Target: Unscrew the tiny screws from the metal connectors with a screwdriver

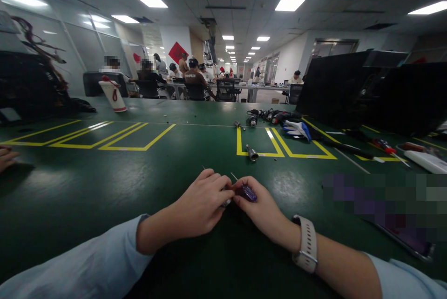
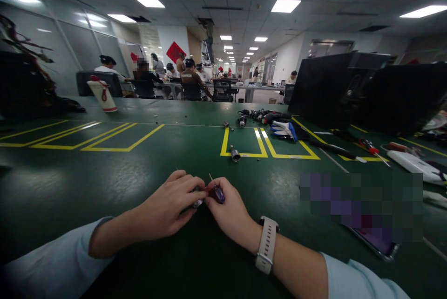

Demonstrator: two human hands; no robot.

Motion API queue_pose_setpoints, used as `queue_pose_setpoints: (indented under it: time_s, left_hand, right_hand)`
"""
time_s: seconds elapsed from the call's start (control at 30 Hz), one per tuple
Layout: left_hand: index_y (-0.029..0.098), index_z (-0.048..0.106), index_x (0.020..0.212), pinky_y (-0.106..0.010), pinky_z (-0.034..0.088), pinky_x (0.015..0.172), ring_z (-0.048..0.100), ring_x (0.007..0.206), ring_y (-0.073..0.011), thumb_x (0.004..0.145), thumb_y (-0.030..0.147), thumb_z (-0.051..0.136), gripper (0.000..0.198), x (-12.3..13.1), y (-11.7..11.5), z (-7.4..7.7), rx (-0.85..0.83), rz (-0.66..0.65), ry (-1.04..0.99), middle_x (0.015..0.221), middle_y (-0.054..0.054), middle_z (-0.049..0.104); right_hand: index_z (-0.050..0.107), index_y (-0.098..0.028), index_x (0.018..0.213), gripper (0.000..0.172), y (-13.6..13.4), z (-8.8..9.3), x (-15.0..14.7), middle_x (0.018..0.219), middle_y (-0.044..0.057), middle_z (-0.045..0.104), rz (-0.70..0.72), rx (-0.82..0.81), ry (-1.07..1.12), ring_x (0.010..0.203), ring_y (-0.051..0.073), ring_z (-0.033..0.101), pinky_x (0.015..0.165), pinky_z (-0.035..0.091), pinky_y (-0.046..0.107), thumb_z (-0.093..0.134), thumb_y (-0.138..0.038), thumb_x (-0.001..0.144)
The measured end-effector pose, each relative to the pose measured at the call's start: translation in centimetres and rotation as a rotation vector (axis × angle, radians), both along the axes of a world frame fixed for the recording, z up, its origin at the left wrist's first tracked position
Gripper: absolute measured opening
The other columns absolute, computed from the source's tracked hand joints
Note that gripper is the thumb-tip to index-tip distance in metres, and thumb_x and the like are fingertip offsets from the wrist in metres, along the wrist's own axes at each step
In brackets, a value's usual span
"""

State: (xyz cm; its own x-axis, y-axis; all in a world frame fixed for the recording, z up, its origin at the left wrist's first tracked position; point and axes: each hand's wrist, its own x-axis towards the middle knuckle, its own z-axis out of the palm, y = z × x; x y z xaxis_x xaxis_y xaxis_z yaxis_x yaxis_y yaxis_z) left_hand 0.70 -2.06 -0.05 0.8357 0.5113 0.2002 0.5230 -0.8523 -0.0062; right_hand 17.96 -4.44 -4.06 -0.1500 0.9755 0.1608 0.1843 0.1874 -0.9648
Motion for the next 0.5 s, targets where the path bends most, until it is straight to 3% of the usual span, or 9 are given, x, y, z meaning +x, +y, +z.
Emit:
queue_pose_setpoints:
  time_s: [0.17, 0.5]
  left_hand:
    - [0.020, 0.059, 0.093, -0.038, 0.030, 0.086, 0.051, 0.088, -0.0195, 0.073, 0.006, 0.050, 0.026, -0.20, 0.08, 0.50, -0.012, -0.041, 0.048, 0.091, -0.004, 0.058]
    - [0.022, 0.060, 0.097, -0.039, 0.023, 0.100, 0.051, 0.094, -0.0196, 0.078, 0.006, 0.046, 0.029, -0.60, 0.32, 0.06, 0.072, -0.145, 0.089, 0.095, -0.004, 0.060]
  right_hand:
    - [0.055, -0.019, 0.089, 0.012, 0.19, 0.04, 0.20, 0.093, 0.002, 0.061, -0.110, -0.032, 0.028, 0.091, 0.017, 0.057, 0.084, 0.042, 0.034, 0.049, -0.015, 0.079]
    - [0.057, -0.020, 0.086, 0.009, 0.03, 0.37, 0.10, 0.088, 0.001, 0.063, -0.114, -0.064, 0.083, 0.087, 0.017, 0.059, 0.081, 0.044, 0.033, 0.052, -0.019, 0.078]
